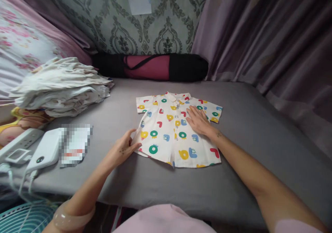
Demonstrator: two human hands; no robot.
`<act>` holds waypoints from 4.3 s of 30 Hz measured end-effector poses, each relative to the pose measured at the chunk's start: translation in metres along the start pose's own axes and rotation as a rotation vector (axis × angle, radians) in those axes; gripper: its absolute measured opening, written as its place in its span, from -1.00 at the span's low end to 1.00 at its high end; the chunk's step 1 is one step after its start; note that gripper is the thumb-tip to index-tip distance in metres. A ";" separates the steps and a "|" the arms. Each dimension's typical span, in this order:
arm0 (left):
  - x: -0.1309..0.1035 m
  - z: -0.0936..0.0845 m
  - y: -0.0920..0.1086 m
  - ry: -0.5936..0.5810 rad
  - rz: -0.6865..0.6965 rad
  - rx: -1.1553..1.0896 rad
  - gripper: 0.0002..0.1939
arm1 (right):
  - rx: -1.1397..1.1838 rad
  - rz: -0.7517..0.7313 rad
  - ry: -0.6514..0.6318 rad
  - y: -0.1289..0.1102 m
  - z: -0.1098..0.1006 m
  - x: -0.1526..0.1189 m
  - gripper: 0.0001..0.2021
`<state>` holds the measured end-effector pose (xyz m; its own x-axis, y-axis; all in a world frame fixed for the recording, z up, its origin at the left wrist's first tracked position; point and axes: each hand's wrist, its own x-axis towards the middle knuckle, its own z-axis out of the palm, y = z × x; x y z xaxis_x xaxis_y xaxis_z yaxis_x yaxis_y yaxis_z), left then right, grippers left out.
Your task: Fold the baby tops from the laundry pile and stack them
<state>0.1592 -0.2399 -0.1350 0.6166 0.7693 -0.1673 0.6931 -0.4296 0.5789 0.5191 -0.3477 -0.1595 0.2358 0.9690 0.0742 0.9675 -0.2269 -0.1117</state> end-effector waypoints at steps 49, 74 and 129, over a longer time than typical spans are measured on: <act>-0.022 0.035 -0.015 0.406 0.071 -0.121 -0.71 | 0.180 -0.294 -0.174 -0.145 0.029 0.079 -0.35; 0.009 -0.010 -0.003 0.007 0.143 0.227 -0.59 | 0.888 -0.744 -0.997 -0.140 -0.063 -0.037 -0.42; 0.250 0.081 0.094 0.230 0.401 0.387 -0.52 | 0.161 0.134 -0.031 -0.022 0.025 0.124 -0.35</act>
<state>0.4084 -0.1264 -0.1871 0.7912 0.5758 0.2062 0.5356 -0.8150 0.2212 0.5251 -0.2202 -0.1729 0.3558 0.9344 0.0177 0.9000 -0.3375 -0.2757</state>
